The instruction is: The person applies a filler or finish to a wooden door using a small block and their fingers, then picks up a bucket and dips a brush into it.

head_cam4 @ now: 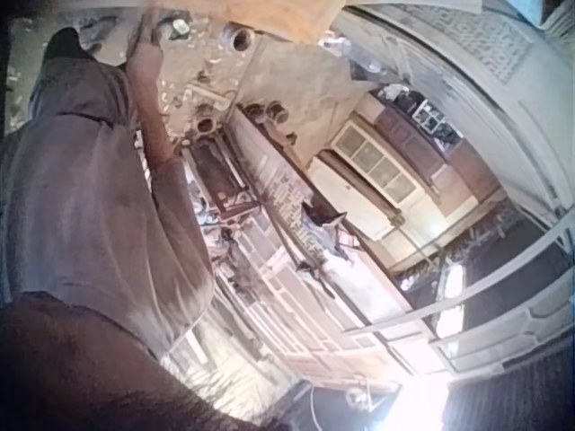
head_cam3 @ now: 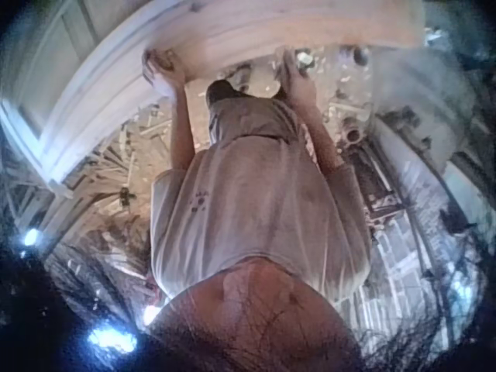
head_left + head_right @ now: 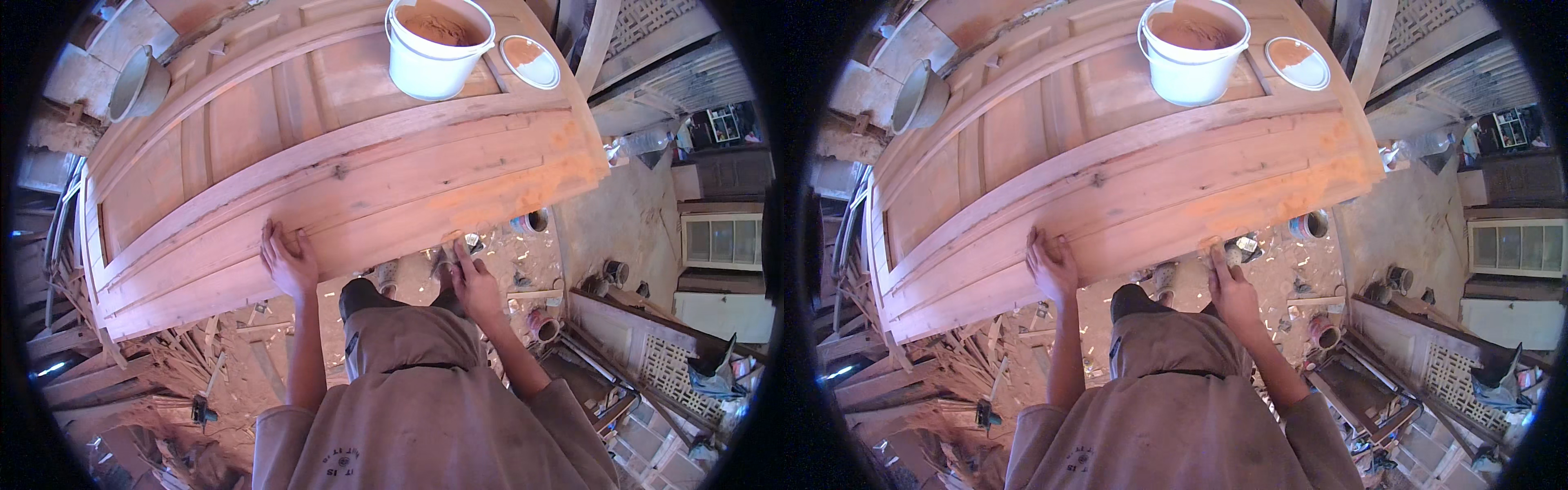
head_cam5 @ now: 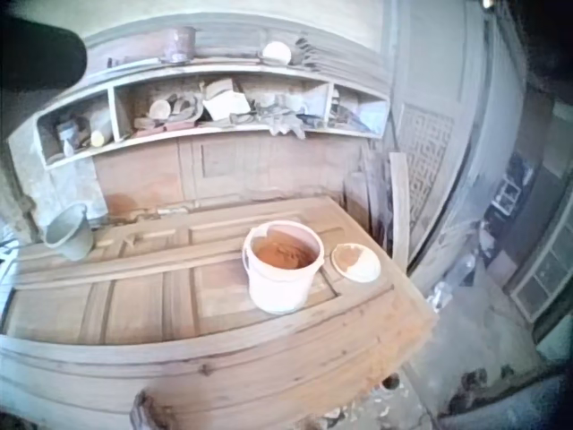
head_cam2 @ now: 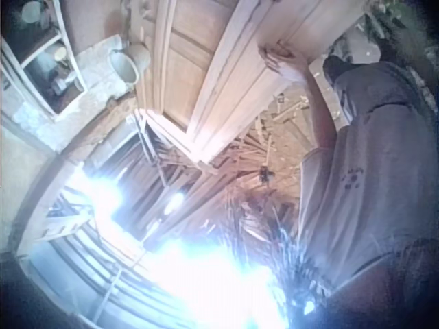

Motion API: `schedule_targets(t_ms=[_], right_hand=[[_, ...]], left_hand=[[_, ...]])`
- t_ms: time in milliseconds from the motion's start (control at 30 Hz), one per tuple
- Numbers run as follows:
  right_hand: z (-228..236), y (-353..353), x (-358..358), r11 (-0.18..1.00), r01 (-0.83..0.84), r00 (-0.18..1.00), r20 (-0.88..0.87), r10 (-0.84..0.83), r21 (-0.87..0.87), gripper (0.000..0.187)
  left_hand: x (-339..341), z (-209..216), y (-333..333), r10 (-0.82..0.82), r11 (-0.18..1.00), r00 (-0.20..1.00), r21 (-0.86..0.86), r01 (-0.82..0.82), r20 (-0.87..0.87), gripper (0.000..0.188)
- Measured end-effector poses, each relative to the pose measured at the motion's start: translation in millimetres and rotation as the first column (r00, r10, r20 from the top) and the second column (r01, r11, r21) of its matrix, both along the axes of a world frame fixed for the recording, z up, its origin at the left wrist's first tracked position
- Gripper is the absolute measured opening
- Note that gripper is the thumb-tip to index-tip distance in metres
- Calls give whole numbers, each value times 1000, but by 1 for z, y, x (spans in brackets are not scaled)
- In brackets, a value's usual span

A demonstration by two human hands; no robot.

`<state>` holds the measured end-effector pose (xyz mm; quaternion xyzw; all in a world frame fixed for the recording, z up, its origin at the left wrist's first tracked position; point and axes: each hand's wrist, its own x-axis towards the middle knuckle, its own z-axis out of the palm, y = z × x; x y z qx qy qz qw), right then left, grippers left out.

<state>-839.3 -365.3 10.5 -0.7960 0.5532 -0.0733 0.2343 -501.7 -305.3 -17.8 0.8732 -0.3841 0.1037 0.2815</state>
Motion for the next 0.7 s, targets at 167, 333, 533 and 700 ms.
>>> schedule_targets(t_ms=[167, 333, 533, 700], right_hand=[[55, -21, -18, 930, -349, 934, -36, 356, 116, 57], [61, -72, 4, 771, -625, 758, -141, 637, 123, 55], [79, -102, -8, 732, -624, 682, -267, 681, 274, 55], [92, -138, -41, 755, -524, 642, -400, 654, 393, 56]], left_hand=[[0, 0, -2, -3, 999, 1000, -34, 3, 14, 43], [-1, 2, -3, -6, 1000, 1000, -25, 6, 10, 43], [-2, 3, -1, -3, 1000, 1000, -26, 3, -5, 43], [1, 0, -2, -13, 1000, 1000, -29, 12, -17, 45]])
